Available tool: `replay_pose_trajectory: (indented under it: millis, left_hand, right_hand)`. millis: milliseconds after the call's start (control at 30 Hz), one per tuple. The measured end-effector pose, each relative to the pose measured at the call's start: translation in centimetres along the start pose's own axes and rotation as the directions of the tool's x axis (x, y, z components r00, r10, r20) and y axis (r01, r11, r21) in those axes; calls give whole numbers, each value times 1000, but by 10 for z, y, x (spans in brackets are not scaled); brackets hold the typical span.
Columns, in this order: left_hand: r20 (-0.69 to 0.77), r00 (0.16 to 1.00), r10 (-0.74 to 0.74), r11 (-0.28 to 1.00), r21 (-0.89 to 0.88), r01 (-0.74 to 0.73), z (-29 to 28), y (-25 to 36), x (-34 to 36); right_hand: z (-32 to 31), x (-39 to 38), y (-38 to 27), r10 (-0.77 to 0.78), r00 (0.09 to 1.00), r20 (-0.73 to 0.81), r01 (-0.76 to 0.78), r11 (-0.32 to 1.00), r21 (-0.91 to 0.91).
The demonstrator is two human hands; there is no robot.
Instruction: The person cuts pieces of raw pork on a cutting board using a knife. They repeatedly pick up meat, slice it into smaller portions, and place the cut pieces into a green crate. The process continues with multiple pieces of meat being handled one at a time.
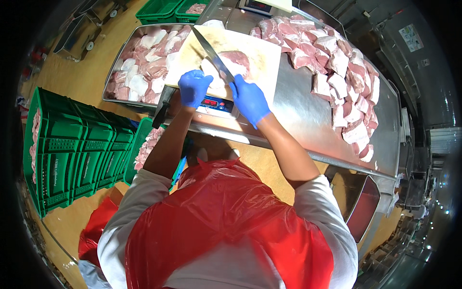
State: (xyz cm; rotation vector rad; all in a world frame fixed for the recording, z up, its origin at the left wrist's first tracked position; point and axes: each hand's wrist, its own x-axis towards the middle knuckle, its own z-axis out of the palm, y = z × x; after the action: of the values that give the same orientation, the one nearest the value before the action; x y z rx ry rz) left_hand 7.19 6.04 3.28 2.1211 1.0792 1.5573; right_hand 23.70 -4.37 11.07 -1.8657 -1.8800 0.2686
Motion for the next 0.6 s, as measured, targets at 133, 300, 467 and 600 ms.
replay_pose_trajectory:
  millis: [133, 300, 467, 600]
  left_hand:
    - [-28, 999, -45, 994, 94, 48, 1, -2, -11]
    - [58, 945, -322, 940, -103, 326, -8, 13, -12]
    - [55, 854, -518, 800, -323, 506, -21, 24, -25]
    - [5, 910, -415, 838, -387, 385, -34, 9, -41]
  right_hand:
    - [23, 57, -20, -89, 996, -4, 89, 996, 11]
    - [23, 48, -17, -68, 984, 163, 86, 990, -107]
    - [-20, -57, 24, 60, 906, 419, 60, 962, -267]
    - [-53, -120, 45, 169, 878, 447, 7, 931, -364]
